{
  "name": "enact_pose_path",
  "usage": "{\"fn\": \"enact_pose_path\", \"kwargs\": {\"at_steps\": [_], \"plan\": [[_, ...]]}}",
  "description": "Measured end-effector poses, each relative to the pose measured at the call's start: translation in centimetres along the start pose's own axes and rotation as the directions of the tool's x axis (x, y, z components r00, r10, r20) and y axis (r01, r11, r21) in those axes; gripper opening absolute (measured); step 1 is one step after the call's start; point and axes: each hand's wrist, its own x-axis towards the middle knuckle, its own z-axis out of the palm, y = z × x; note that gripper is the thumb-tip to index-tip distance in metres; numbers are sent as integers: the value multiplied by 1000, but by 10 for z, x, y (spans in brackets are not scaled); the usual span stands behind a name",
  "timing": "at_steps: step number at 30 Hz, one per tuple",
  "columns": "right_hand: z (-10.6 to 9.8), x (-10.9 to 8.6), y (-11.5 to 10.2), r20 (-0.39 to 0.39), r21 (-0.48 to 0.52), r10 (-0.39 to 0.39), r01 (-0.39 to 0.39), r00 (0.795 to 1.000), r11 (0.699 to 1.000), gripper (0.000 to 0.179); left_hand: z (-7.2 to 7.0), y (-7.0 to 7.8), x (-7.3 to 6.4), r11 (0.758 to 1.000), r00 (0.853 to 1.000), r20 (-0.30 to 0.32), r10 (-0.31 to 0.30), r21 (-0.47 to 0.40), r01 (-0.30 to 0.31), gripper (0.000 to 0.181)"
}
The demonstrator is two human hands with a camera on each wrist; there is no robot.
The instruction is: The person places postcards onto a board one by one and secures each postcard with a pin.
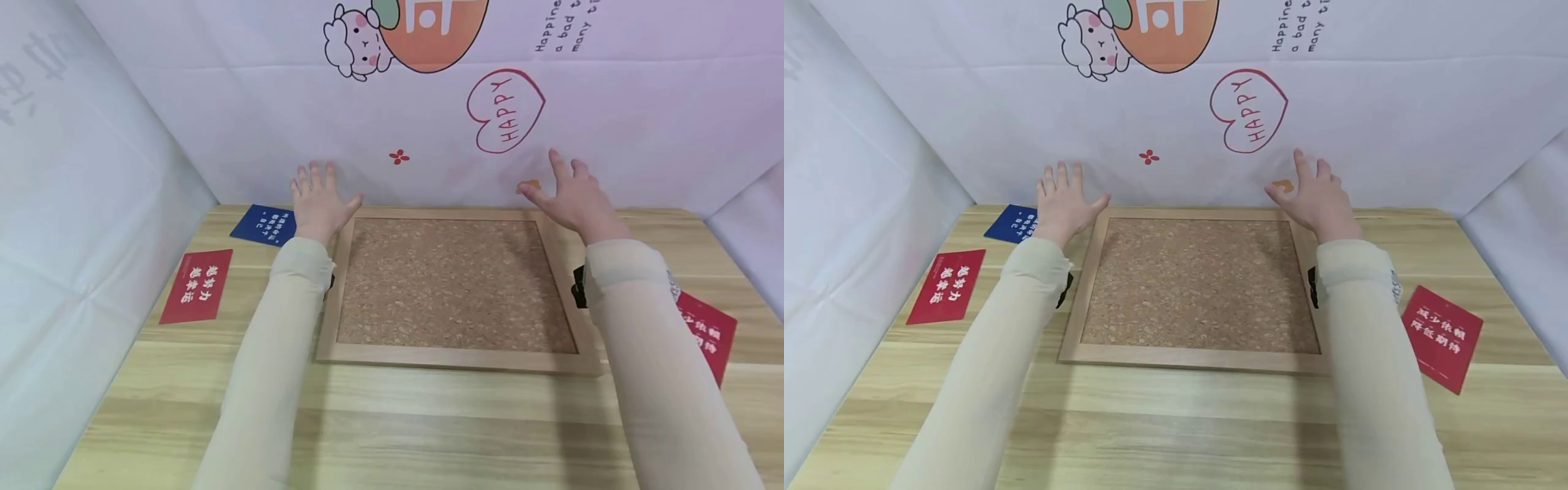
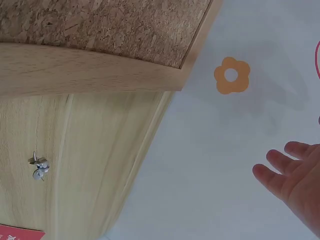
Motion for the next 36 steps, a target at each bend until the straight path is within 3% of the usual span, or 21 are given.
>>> {"fn": "enact_pose_path", "kwargs": {"at_steps": [11,18,31,36], "plan": [[5,-2,10,63,100,-75,68,995,993,88,0,1,-4,997,998,-16,69,-24,-69,77],[16,-5,24,114,130,-123,108,986,986,87,4,-10,-7,993,994,-7,105,-51,-105,68],[37,-22,38,159,144,-197,175,967,974,84,9,-44,-13,989,999,43,24,-150,-17,51],[48,-26,46,150,143,-203,182,968,973,82,12,-58,-17,984,1000,22,2,-180,2,47]]}}
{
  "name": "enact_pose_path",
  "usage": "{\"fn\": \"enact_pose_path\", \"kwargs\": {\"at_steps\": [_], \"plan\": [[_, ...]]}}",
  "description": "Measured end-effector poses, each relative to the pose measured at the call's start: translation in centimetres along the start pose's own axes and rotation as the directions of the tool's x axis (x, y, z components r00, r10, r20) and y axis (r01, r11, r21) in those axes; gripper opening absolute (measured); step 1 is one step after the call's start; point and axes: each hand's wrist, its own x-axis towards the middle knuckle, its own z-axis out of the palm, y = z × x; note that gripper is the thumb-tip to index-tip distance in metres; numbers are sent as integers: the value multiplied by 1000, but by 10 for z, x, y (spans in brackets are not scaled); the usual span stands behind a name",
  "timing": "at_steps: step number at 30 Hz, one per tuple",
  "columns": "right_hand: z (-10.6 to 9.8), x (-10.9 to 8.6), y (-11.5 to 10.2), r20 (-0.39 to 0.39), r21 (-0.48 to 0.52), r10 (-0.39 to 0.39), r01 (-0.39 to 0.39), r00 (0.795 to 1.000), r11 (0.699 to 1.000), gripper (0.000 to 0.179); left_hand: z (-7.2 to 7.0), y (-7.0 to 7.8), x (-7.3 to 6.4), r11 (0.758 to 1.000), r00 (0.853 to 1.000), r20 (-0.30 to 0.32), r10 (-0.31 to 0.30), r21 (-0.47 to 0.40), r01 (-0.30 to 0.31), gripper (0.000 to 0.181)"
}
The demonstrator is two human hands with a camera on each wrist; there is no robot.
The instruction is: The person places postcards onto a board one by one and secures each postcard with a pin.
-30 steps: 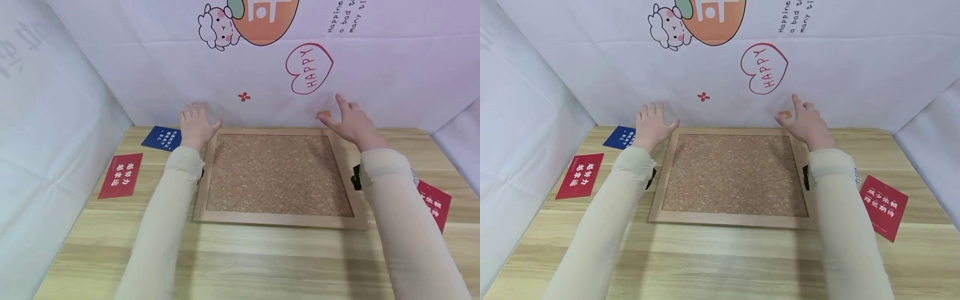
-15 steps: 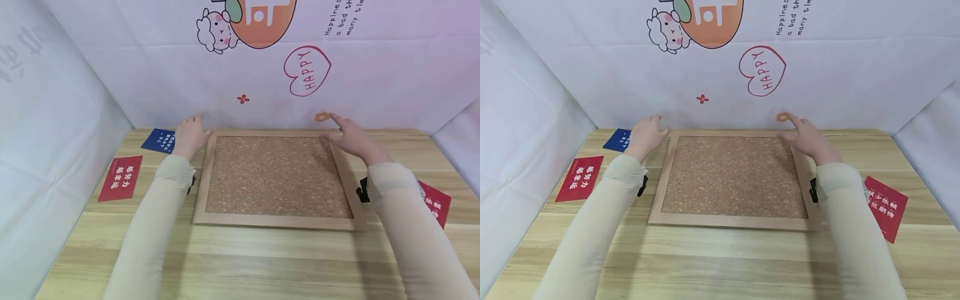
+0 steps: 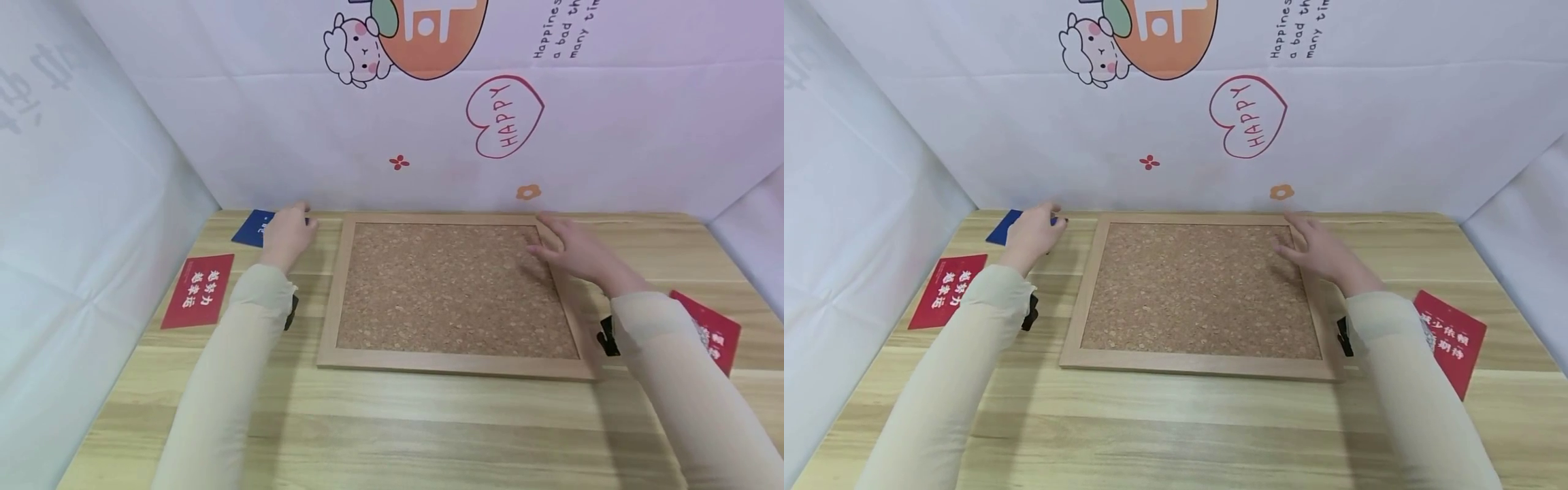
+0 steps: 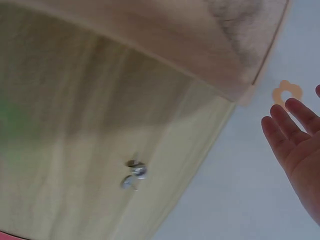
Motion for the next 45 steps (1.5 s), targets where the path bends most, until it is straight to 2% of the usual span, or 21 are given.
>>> {"fn": "enact_pose_path", "kwargs": {"at_steps": [6,11,17,25,33,36,45], "plan": [[13,-1,8,-11,-18,-48,48,999,999,79,-3,-19,-5,999,999,-23,-28,-29,27,45],[21,-4,13,20,-33,-39,39,999,999,78,-8,-37,-8,998,998,-35,-44,-48,43,45],[25,-6,17,30,-18,-46,46,999,999,78,-11,-62,-10,991,998,-44,-53,-125,47,46],[31,-5,24,18,-22,-65,66,998,998,73,-16,-88,-16,977,993,-18,-120,-180,115,48],[31,-6,24,25,-25,-48,48,999,999,73,-22,-113,-28,980,986,-20,-166,-115,163,51],[32,-6,25,29,-24,-41,42,999,999,74,-21,-124,-31,975,983,7,-183,-125,183,52],[35,-6,30,44,18,-28,27,999,999,78,-19,-148,-45,972,980,7,-200,-123,199,51]]}}
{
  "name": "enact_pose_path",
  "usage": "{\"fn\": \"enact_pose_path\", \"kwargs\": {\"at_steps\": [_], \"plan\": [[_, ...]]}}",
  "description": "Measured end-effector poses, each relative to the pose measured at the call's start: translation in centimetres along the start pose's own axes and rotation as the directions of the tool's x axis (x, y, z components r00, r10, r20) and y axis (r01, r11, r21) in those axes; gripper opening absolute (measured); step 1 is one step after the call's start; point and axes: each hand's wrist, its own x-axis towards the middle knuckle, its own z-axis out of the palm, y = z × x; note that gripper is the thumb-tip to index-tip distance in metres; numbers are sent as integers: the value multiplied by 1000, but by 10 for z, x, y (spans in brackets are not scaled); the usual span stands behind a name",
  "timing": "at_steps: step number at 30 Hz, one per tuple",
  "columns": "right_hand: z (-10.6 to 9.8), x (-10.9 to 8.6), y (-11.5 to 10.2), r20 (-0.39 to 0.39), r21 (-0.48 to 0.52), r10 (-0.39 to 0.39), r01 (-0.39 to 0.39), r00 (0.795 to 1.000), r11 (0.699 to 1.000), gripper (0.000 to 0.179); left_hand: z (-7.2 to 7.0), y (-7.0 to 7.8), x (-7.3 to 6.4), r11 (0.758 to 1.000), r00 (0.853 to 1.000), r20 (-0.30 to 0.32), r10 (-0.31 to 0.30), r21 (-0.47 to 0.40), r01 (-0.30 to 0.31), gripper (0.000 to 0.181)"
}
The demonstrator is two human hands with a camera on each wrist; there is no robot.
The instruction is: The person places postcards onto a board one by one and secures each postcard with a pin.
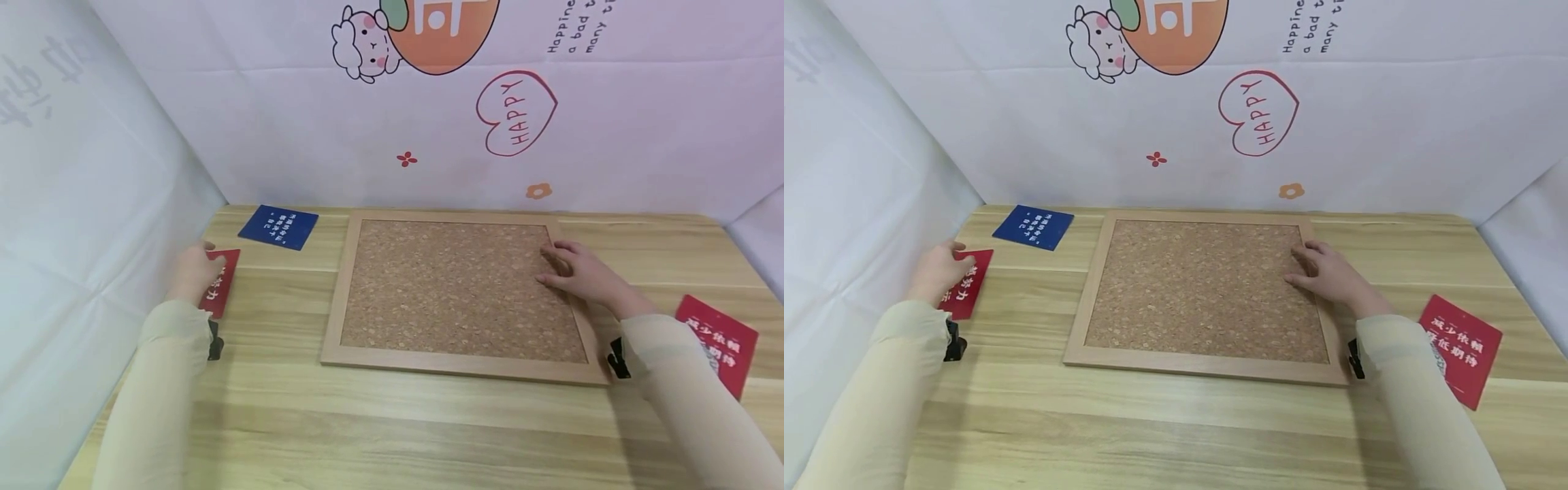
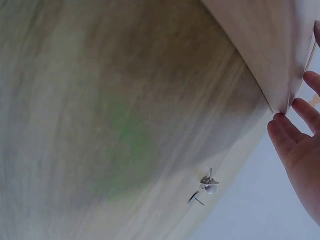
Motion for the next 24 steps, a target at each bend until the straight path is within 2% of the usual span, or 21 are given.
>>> {"fn": "enact_pose_path", "kwargs": {"at_steps": [5,10,15,21,24], "plan": [[0,0,-1,-7,0,0,0,1000,1000,77,2,-11,-2,999,999,33,-31,32,30,56],[0,0,0,-5,5,3,-3,1000,1000,78,5,-19,-2,994,991,87,-98,62,92,63],[0,1,2,-4,3,4,-4,1000,1000,79,7,-20,-4,991,983,134,-123,70,114,70],[0,1,1,-9,3,4,-4,1000,1000,77,8,-16,-7,984,962,207,-178,65,168,78],[0,1,0,-6,9,5,-5,1000,1000,77,9,-17,-6,979,956,213,-202,72,190,79]]}}
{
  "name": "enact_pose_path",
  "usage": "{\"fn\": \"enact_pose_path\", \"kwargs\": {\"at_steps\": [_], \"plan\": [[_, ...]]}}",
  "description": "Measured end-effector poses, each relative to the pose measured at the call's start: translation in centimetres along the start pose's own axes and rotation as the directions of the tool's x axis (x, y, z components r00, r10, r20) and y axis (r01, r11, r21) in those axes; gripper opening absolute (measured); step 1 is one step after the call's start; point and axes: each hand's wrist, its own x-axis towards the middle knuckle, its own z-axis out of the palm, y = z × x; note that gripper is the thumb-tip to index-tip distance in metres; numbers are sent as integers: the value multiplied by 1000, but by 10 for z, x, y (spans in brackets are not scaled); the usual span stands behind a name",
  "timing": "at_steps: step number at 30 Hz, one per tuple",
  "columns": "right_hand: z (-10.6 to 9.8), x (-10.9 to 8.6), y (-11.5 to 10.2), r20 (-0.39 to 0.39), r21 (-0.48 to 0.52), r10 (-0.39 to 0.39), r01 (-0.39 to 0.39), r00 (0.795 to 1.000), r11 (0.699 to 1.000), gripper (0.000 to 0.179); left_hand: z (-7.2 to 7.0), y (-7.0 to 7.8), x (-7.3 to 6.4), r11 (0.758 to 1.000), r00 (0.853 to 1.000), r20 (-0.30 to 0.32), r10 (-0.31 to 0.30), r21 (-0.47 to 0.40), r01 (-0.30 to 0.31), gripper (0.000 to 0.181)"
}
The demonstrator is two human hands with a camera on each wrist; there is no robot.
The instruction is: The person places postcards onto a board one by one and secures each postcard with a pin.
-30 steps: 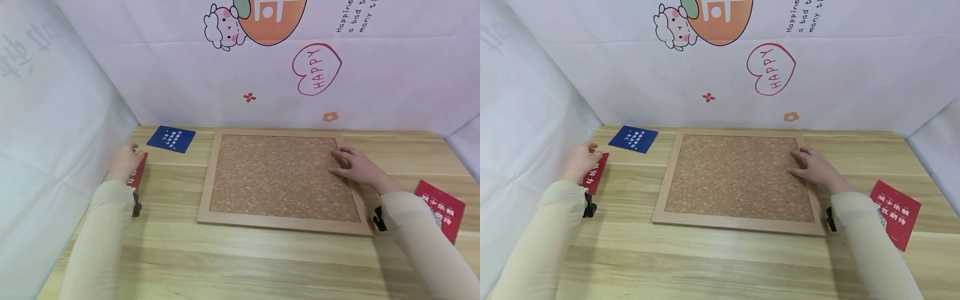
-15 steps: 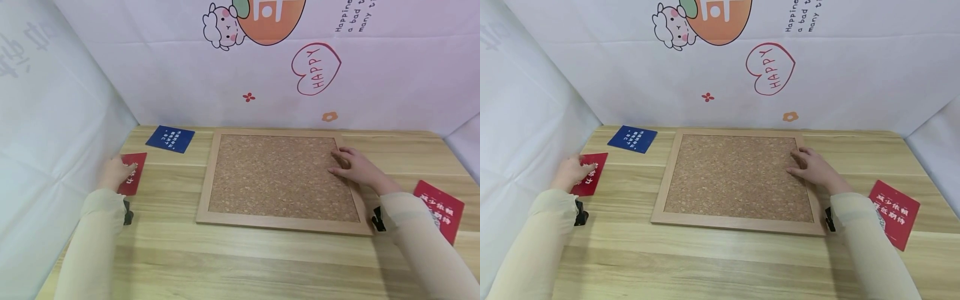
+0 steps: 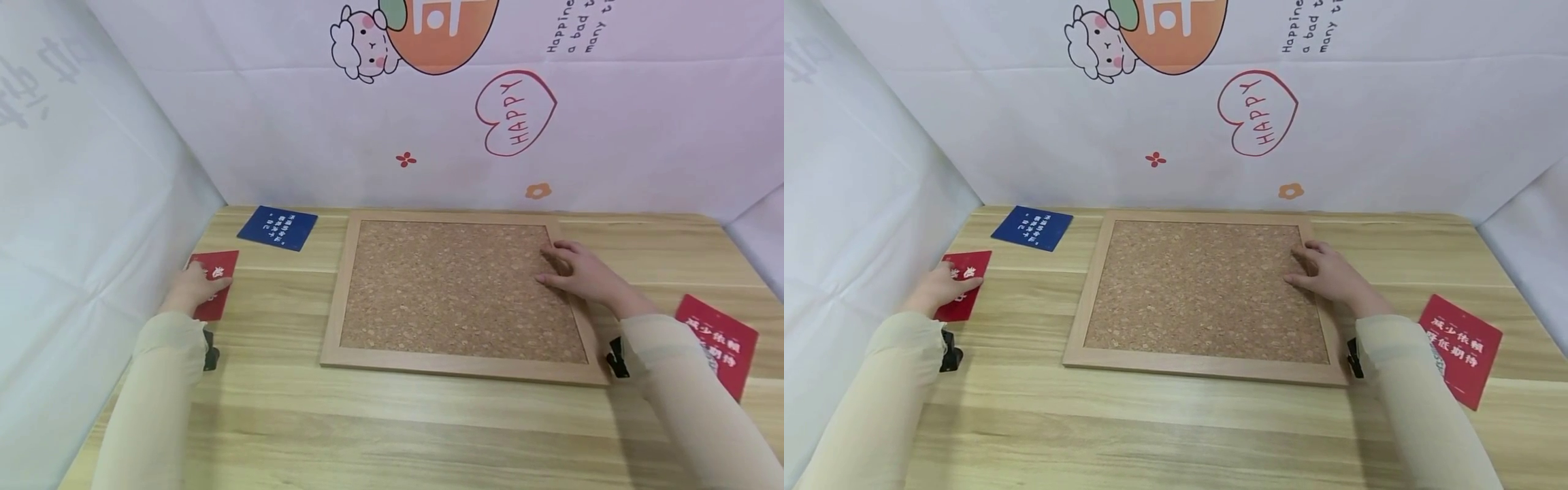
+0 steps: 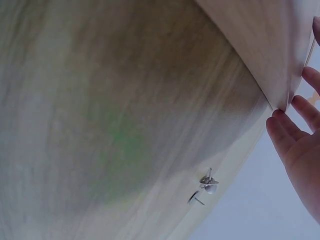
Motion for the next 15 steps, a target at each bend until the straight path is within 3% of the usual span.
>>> {"fn": "enact_pose_path", "kwargs": {"at_steps": [9,15], "plan": [[0,1,-1,-4,12,0,0,1000,1000,76,2,-5,1,999,1000,-4,1,-53,-2,76],[0,1,0,-3,17,5,-5,1000,1000,76,4,-3,2,999,998,-55,-39,-36,38,84]]}}
